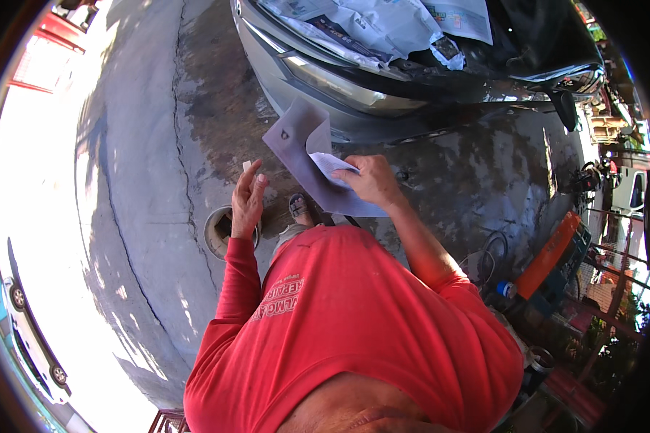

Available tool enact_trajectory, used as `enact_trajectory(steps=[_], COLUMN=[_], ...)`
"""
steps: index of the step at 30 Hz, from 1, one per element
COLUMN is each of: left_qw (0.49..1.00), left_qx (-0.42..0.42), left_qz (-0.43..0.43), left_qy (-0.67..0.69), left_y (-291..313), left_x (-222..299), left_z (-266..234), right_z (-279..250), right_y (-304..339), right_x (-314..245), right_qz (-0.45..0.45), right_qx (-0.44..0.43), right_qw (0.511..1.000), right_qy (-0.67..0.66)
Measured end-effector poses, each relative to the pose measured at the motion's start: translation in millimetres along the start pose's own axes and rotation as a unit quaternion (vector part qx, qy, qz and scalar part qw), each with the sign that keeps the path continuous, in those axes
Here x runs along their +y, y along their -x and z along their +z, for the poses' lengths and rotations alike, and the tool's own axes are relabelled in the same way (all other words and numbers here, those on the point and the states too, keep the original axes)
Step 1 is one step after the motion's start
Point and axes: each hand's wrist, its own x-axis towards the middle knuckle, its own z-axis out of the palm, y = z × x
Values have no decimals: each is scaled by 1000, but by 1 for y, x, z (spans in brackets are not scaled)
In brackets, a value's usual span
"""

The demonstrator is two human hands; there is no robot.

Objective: The person unfolds newspaper sheets and secures them to the front bumper and hood area of a car using masking tape. They repeatedly tear tape, press the paper into place, and smooth it down to cover the vehicle's front surface.

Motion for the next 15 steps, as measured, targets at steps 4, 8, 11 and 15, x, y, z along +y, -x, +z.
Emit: enact_trajectory(steps=[4, 8, 11, 15], left_qw=[991, 998, 991, 960], left_qx=[-6, -52, -77, -125], left_qz=[-43, 34, 112, 245], left_qy=[125, 33, 5, -60], left_y=[8, 5, -3, -17], left_x=[7, 35, 69, 114], left_z=[12, 13, 18, 16], right_z=[-2, -13, -22, -35], right_y=[16, 26, 35, 42], right_x=[-5, -12, -26, -46], right_qz=[77, 26, -31, -32], right_qx=[11, -95, -207, -230], right_qw=[997, 993, 975, 964], right_qy=[18, 63, 72, 131])
